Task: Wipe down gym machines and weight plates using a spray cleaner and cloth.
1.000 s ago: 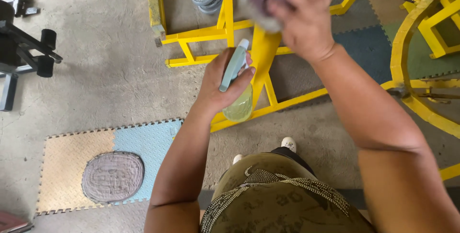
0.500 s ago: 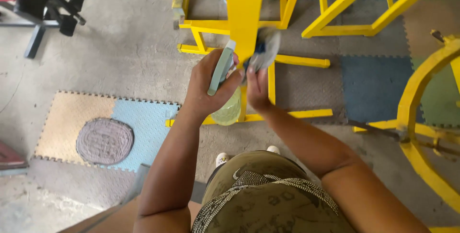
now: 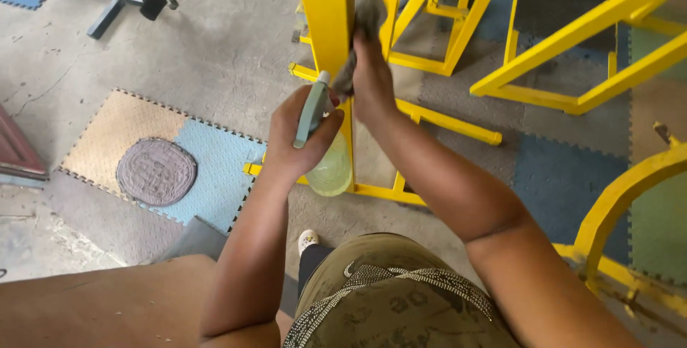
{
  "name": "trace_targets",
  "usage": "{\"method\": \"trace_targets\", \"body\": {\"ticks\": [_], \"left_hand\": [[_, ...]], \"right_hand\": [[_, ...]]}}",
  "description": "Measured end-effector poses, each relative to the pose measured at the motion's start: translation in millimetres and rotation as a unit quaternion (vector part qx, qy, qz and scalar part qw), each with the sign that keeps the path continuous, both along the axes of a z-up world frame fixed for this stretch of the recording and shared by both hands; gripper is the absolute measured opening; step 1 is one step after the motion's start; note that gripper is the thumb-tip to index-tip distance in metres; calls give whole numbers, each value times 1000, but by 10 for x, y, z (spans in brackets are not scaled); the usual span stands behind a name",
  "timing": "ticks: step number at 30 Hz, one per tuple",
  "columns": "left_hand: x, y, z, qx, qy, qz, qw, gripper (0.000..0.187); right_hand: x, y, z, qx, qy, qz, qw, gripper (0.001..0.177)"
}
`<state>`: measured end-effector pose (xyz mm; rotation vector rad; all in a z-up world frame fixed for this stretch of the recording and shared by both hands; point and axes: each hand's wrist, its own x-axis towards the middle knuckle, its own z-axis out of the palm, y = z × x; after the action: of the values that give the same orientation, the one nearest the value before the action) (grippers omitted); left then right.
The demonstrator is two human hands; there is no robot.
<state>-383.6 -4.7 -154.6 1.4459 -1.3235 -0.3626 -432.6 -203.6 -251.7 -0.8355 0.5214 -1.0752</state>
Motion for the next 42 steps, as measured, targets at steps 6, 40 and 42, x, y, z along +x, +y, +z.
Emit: {"method": "trace_targets", "body": {"ticks": [6,40,42], "left_hand": [[-99,0,227,-50,3,24,998,17],[144,-318,1146,-102,35,-273,956,19],[110,-373,1178,-126,-3,-272,954,21]], "right_hand": [[-177,368,1729,-55,102,-28,993,41],[-1704,11,1912,-649,340,-485,478,35],[-1455,111,2059,-718,342,-433,425,37]]}}
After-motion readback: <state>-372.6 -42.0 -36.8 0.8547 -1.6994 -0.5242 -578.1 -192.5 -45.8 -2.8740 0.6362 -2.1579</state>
